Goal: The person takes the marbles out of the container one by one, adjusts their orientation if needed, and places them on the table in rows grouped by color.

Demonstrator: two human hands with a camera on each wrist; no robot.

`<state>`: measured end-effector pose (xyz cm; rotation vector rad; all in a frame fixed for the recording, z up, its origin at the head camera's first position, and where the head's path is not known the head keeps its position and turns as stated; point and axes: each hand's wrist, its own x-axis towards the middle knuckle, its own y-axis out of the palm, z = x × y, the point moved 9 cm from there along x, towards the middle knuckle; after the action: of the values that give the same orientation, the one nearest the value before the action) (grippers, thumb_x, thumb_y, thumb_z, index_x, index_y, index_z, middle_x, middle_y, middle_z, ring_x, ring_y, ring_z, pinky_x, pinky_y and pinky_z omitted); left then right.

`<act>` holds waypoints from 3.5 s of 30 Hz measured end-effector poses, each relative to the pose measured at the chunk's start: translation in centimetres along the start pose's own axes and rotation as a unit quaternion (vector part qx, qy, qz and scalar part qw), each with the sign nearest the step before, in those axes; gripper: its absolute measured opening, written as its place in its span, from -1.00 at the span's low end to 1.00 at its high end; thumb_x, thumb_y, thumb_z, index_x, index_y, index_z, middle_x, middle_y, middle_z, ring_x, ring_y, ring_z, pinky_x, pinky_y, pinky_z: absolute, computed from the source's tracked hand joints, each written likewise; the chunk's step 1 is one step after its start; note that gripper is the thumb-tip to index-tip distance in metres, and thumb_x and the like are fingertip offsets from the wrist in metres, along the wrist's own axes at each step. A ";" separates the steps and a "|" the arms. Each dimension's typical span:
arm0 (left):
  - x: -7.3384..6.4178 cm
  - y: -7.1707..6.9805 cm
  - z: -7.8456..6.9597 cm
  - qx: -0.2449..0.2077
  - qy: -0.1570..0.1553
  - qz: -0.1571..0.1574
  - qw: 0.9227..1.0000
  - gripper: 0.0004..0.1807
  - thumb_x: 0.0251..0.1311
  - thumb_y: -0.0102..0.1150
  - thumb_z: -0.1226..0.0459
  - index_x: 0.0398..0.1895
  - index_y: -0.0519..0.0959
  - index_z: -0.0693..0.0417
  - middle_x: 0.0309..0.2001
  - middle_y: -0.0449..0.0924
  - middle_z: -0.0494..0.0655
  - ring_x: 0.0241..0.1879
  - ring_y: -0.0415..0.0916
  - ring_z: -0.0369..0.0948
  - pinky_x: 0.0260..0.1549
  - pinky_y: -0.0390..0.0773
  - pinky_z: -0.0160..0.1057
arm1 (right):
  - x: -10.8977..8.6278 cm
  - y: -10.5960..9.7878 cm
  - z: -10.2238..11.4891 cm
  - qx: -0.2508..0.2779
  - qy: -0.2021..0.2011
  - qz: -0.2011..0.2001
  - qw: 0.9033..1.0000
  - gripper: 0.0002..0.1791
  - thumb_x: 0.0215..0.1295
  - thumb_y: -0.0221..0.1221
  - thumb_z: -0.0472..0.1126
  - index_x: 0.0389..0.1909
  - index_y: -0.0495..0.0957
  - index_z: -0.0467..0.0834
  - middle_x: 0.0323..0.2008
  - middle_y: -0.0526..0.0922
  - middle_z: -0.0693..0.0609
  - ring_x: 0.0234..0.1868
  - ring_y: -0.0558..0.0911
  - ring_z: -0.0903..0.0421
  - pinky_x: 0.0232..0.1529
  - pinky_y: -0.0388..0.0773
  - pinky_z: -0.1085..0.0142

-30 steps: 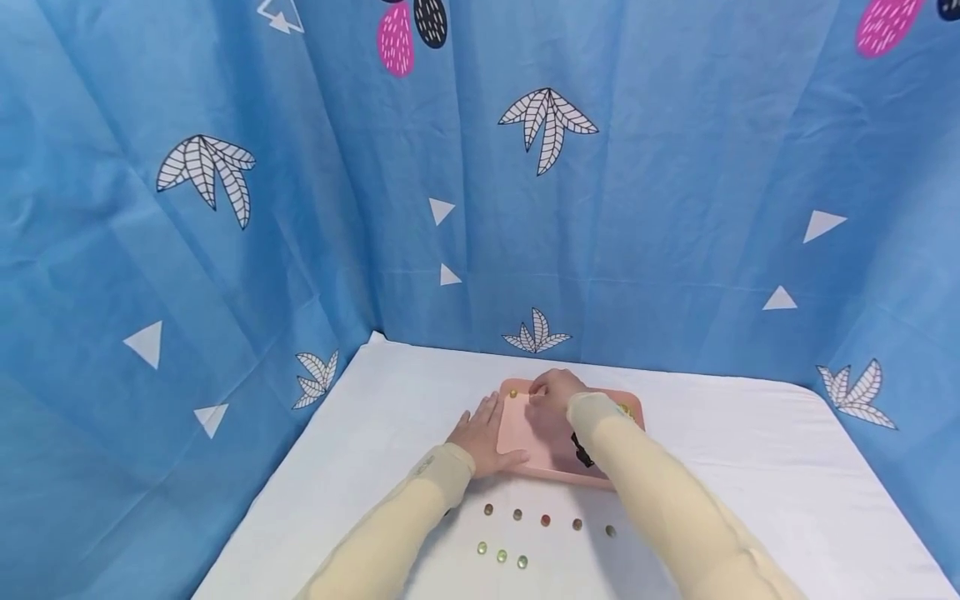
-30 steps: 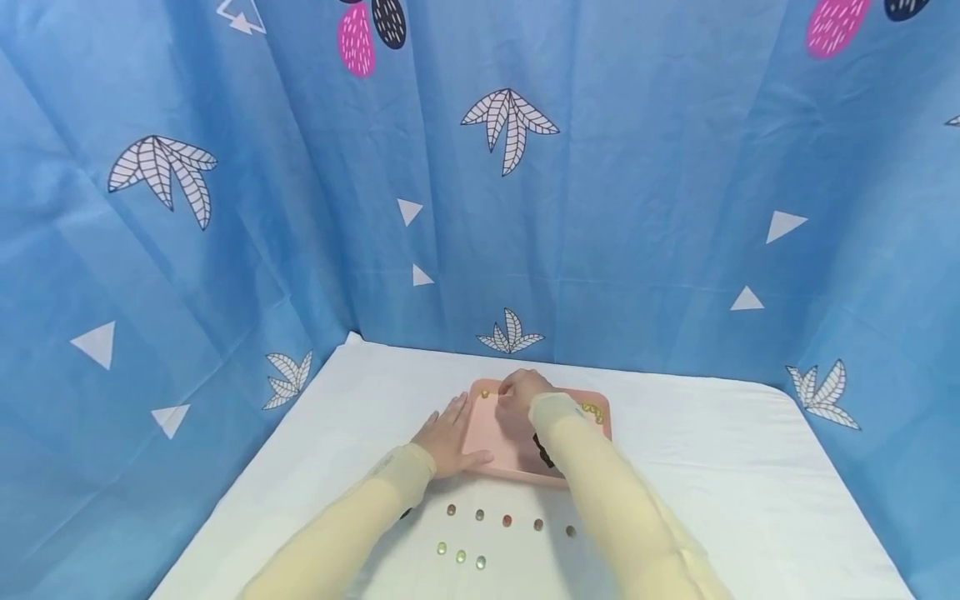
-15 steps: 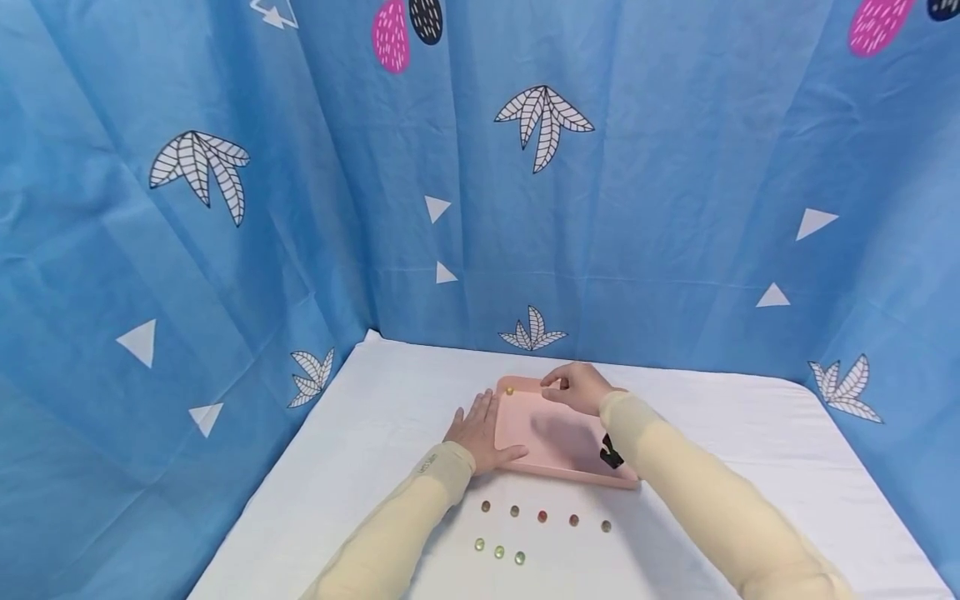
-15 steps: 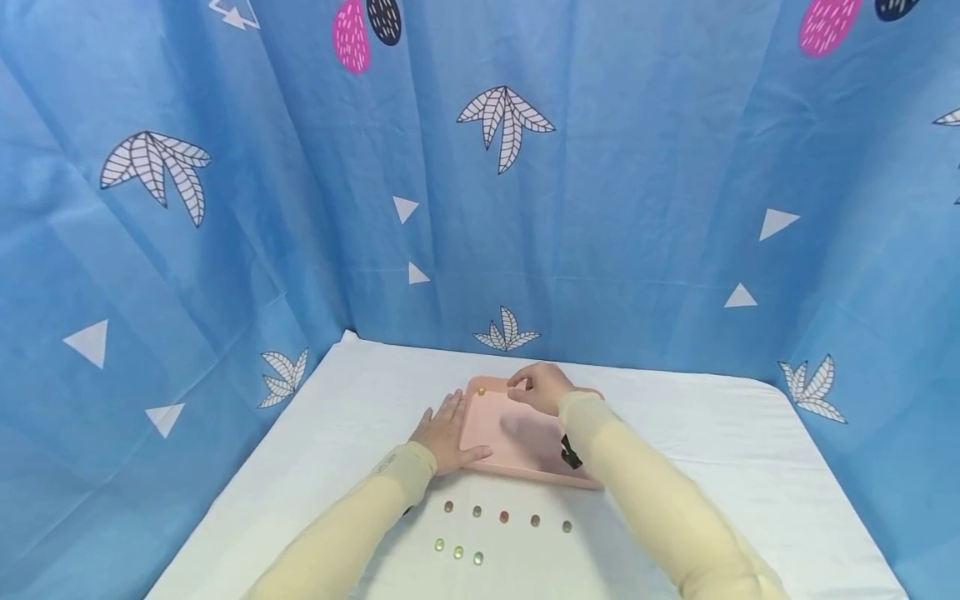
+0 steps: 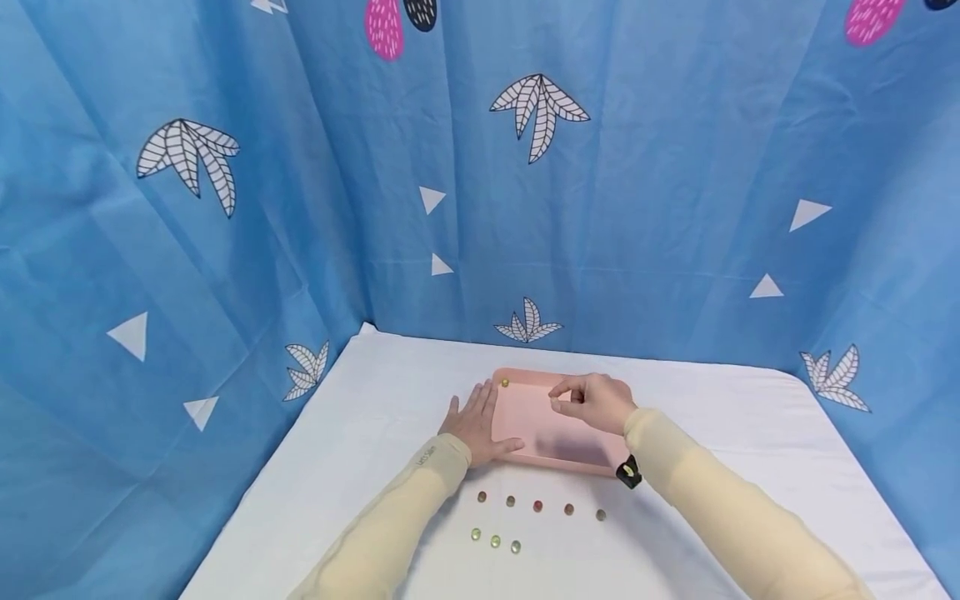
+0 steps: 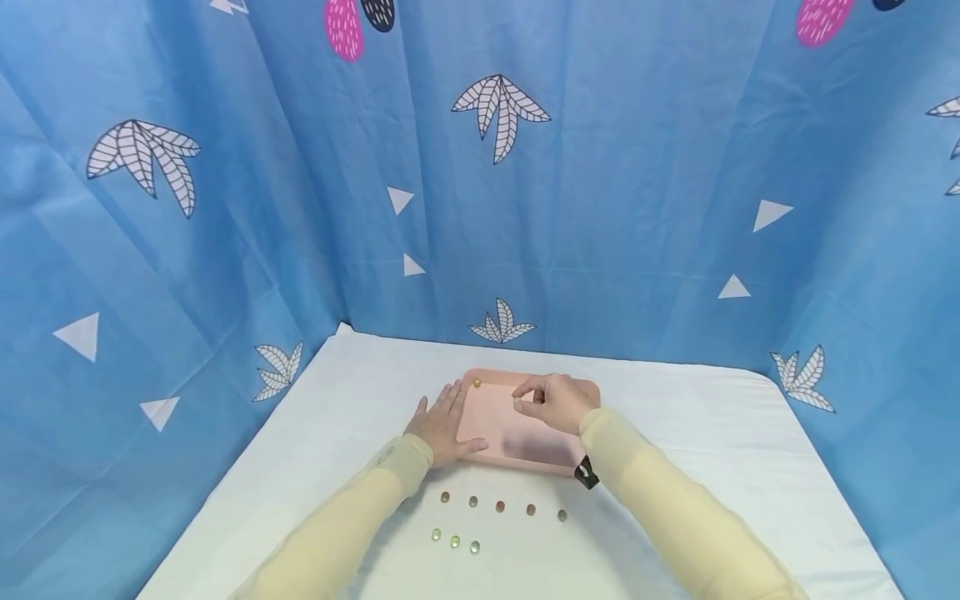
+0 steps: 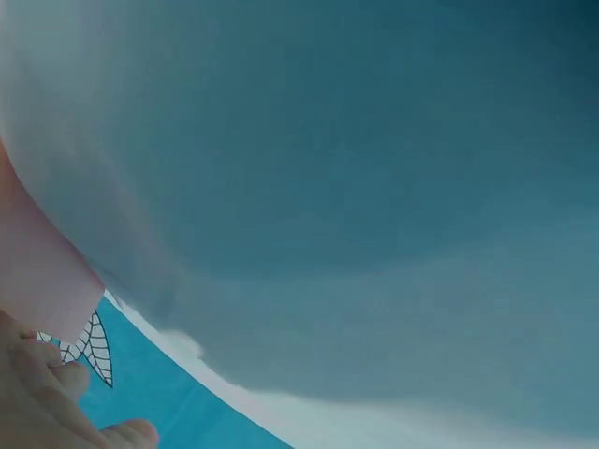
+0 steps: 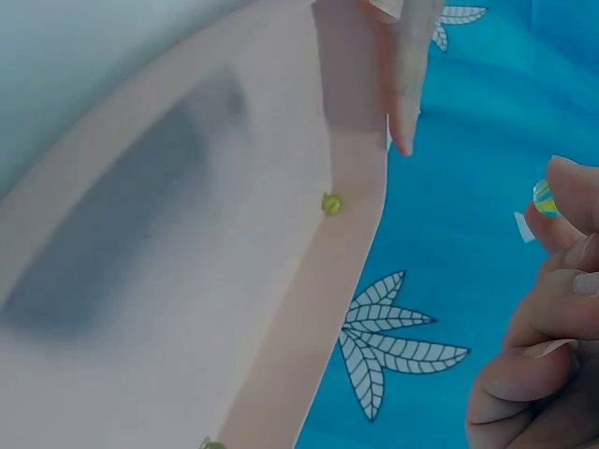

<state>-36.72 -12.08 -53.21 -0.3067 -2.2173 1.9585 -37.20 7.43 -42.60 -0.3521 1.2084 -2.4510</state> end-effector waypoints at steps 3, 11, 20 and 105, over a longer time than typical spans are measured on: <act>0.0 -0.3 -0.2 0.016 0.007 0.005 1.000 0.30 -0.09 -0.29 -0.61 0.55 -0.23 0.05 0.55 -0.29 -0.07 0.50 -0.30 -0.11 0.38 -0.16 0.18 | -0.6 -0.2 0.0 0.012 -0.019 -0.010 1.000 -0.84 0.20 0.30 0.04 -0.20 0.70 0.18 -0.71 0.46 0.19 -0.69 0.40 0.22 -0.59 0.37 0.33; -0.1 -0.4 -0.3 0.023 0.012 0.026 0.999 0.28 -0.06 -0.32 -0.60 0.55 -0.21 0.07 0.54 -0.28 -0.06 0.50 -0.30 -0.11 0.39 -0.12 0.12 | -2.1 0.9 0.0 0.079 -0.047 0.015 0.996 -0.83 0.20 0.33 -0.11 -0.18 0.71 0.01 -0.72 0.41 0.18 -0.68 0.36 0.26 -0.61 0.37 0.40; -0.2 -0.5 -0.6 0.020 0.012 0.033 0.999 0.29 -0.04 -0.31 -0.59 0.54 -0.20 0.13 0.54 -0.26 -0.01 0.50 -0.27 -0.07 0.39 -0.10 0.12 | -4.0 1.4 1.0 0.089 -0.072 0.006 0.993 -0.87 0.20 0.32 -0.17 -0.23 0.72 0.01 -0.75 0.38 0.21 -0.70 0.33 0.31 -0.62 0.37 0.43; 0.3 0.1 -0.2 -0.001 0.010 0.041 0.999 0.27 -0.04 -0.38 -0.60 0.54 -0.29 0.06 0.55 -0.39 -0.06 0.50 -0.37 -0.11 0.40 -0.18 0.11 | -10.9 13.3 5.0 -0.049 -0.145 0.167 0.974 -0.85 0.02 0.44 -0.10 -0.34 0.74 0.10 -0.76 0.38 0.41 -0.70 0.32 0.45 -0.58 0.34 0.54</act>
<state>-36.97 -11.78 -53.33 -0.4213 -2.2291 1.9847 -22.54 1.32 -50.89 -0.4741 1.1566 -1.9814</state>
